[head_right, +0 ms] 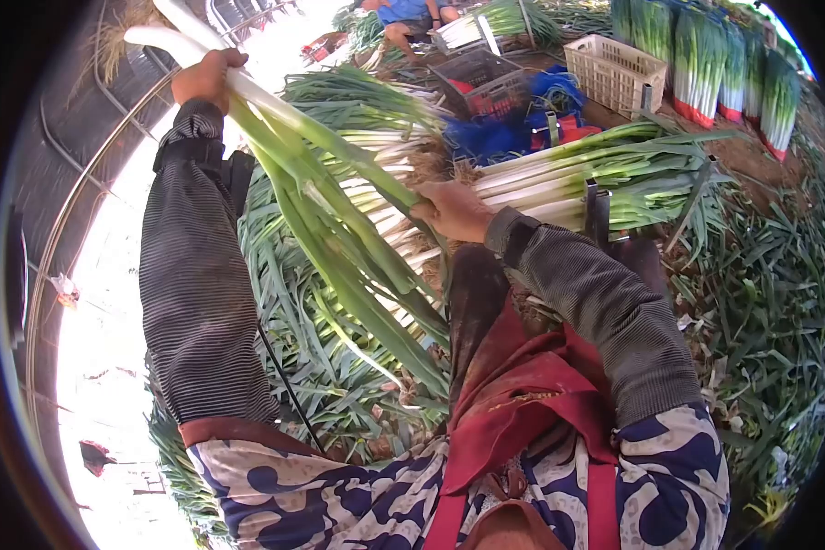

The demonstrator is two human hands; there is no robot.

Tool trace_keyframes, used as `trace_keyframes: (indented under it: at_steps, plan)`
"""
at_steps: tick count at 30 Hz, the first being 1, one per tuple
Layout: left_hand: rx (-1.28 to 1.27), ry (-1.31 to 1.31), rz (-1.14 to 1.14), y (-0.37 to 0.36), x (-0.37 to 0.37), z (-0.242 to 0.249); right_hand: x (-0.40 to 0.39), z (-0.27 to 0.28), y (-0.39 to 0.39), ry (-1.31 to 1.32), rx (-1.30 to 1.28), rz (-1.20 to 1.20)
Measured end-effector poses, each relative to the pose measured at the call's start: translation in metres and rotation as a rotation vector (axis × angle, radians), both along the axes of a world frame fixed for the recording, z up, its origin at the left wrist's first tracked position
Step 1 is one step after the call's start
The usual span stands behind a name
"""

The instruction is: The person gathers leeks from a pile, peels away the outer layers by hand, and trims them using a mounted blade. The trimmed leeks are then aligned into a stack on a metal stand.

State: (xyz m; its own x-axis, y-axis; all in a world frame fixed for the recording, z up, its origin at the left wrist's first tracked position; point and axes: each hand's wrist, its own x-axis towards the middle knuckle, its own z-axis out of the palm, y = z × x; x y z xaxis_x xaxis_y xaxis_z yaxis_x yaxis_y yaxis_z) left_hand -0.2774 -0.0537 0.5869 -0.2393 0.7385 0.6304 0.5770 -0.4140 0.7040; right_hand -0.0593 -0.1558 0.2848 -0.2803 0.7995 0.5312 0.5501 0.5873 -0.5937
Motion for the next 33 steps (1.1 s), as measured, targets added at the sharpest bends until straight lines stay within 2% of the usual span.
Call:
trace_keyframes:
  at_steps: [3, 4, 7, 8, 11, 15, 18, 21, 24, 27, 30, 33]
  plan:
    - [0.008, -0.095, -0.102, -0.004, 0.001, 0.000, 0.004, -0.016, 0.001, 0.501, -0.521, 0.317]
    - [0.008, -0.073, -0.158, -0.005, -0.002, 0.001, 0.005, -0.009, -0.007, 0.791, -0.703, 0.434]
    - [0.001, 0.006, -0.323, -0.011, -0.014, 0.011, -0.005, -0.013, 0.001, 0.817, -0.782, 0.327]
    - [-0.048, -0.148, -0.492, -0.001, -0.021, 0.013, -0.005, -0.013, -0.002, 0.626, -0.749, 0.303]
    - [-0.081, -0.236, -0.706, -0.012, -0.028, 0.018, -0.022, -0.027, 0.008, 0.550, -0.625, 0.577]
    - [-0.170, -0.164, -0.887, -0.028, -0.046, 0.023, -0.037, -0.017, 0.001, 0.945, -1.011, 0.858]
    - [-0.138, -0.185, -1.017, -0.033, -0.059, 0.023, -0.042, -0.017, -0.002, 0.911, -1.030, 0.930]
    - [-0.135, -0.237, -1.068, -0.035, -0.068, 0.021, -0.048, -0.024, -0.009, 1.104, -1.072, 0.964]
    - [-0.186, -0.236, -1.045, -0.029, -0.084, 0.018, -0.049, -0.023, -0.016, 1.161, -1.068, 0.840]
    - [-0.228, -0.244, -1.055, -0.023, -0.096, 0.016, -0.048, -0.025, -0.015, 0.917, -0.849, 0.633]
    - [-0.236, -0.237, -1.048, -0.030, -0.100, 0.016, -0.049, -0.022, -0.024, 0.910, -0.784, 0.651]
    - [-0.235, -0.252, -1.003, -0.030, -0.102, 0.013, -0.055, 0.003, -0.040, 0.581, -0.526, 0.438]
